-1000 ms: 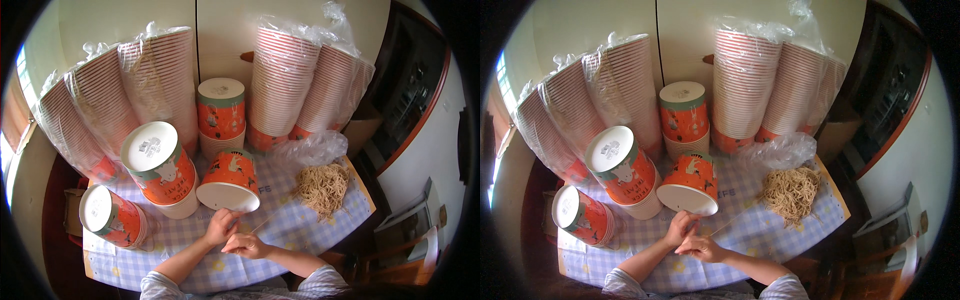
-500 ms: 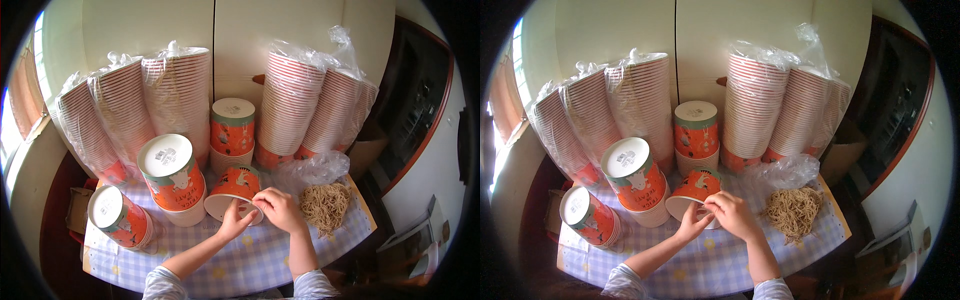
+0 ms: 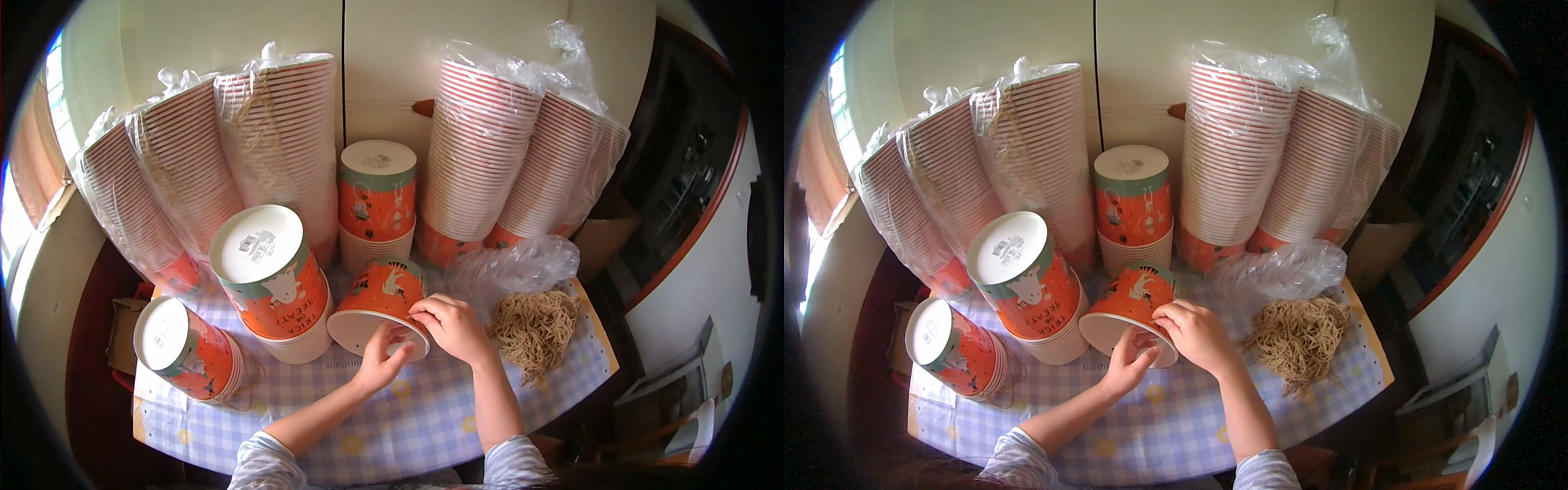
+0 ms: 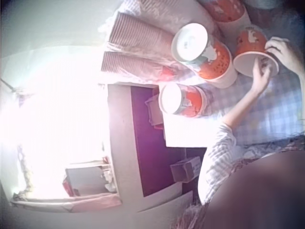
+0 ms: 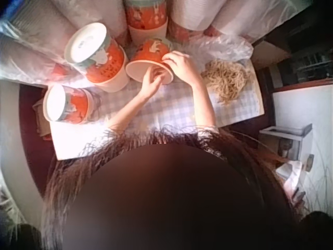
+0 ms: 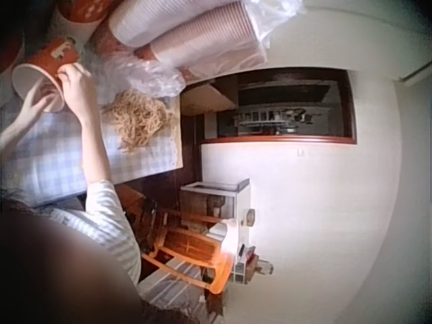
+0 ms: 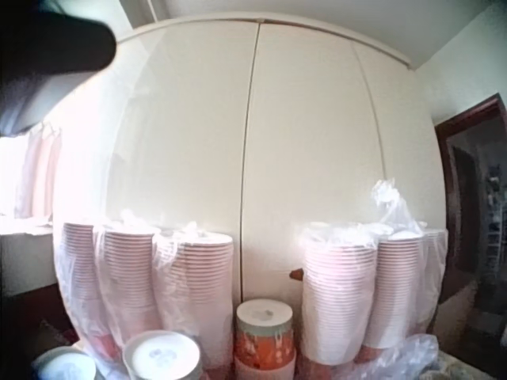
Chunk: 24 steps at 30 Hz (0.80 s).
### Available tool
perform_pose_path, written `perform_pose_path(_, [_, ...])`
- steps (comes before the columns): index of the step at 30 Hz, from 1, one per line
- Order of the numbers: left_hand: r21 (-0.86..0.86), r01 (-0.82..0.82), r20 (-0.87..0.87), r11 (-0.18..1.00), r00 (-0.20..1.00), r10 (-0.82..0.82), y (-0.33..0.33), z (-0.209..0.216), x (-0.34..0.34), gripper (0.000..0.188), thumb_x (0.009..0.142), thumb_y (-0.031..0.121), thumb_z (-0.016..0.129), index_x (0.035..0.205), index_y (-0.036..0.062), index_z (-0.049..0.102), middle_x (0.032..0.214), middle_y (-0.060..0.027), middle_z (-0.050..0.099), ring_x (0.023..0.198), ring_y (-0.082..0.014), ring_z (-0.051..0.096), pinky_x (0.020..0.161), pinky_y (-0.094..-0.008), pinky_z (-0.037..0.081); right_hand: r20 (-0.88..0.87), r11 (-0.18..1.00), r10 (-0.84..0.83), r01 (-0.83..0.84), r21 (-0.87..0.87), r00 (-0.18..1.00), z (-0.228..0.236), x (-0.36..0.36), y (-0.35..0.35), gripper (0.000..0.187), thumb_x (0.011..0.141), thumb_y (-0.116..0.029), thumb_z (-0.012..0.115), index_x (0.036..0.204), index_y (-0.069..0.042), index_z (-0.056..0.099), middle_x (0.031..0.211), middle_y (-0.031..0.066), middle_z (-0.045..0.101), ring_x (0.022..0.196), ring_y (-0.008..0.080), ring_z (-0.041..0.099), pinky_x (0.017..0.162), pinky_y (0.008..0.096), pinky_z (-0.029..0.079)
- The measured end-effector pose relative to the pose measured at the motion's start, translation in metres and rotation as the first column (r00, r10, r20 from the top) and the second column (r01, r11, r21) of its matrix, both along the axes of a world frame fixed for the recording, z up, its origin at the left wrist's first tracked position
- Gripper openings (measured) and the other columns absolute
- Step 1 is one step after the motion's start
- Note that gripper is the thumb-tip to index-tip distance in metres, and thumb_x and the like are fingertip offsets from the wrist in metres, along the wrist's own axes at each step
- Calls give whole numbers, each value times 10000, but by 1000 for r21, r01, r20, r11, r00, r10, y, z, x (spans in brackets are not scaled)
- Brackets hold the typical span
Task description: Attach plastic handles to the sides of paper buckets by threading them through pre-drilled holes.
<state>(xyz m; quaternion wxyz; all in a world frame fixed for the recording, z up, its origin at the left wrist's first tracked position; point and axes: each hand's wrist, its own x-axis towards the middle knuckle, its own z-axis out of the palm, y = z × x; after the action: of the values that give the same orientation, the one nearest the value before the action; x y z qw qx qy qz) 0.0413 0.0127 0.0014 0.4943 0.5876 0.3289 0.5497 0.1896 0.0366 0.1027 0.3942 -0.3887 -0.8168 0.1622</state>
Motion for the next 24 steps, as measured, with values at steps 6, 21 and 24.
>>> perform_pose_path(6, [-7, 22, 31, 1000, 999, -21, -3, 9, 1, 374, 819, 72, 563, 1144, -32, 411, 1094, -132, 531, 1038, -201, 524, 896, -322, 406, 11, 1000, -18, 18, 12, 1000, 2, -1, -2, 59, 776, -44, 600, 830, -19, 598, 771, 110, 604, 701, 274, 603, 597, 340, 481])
perform_pose_path(21, [-2, -128, 11, 992, 992, 128, -2, 23, 1, 137, 885, 63, 509, 960, -45, 545, 867, -101, 644, 819, -135, 614, 725, -246, 474, -13, 999, 11, -10, 37, 1000, 1, -7, -3, 56, 770, -54, 612, 813, -18, 613, 776, 109, 613, 702, 271, 605, 605, 336, 483])
perform_pose_path(24, [-23, -157, -4, 987, 988, 157, 0, 27, 2, 131, 877, 62, 522, 929, -47, 573, 833, -96, 654, 788, -132, 624, 702, -243, 486, -4, 1000, 12, -12, 13, 1000, 1, -7, -4, 53, 768, -56, 615, 808, -21, 620, 780, 108, 614, 701, 268, 606, 603, 333, 483])
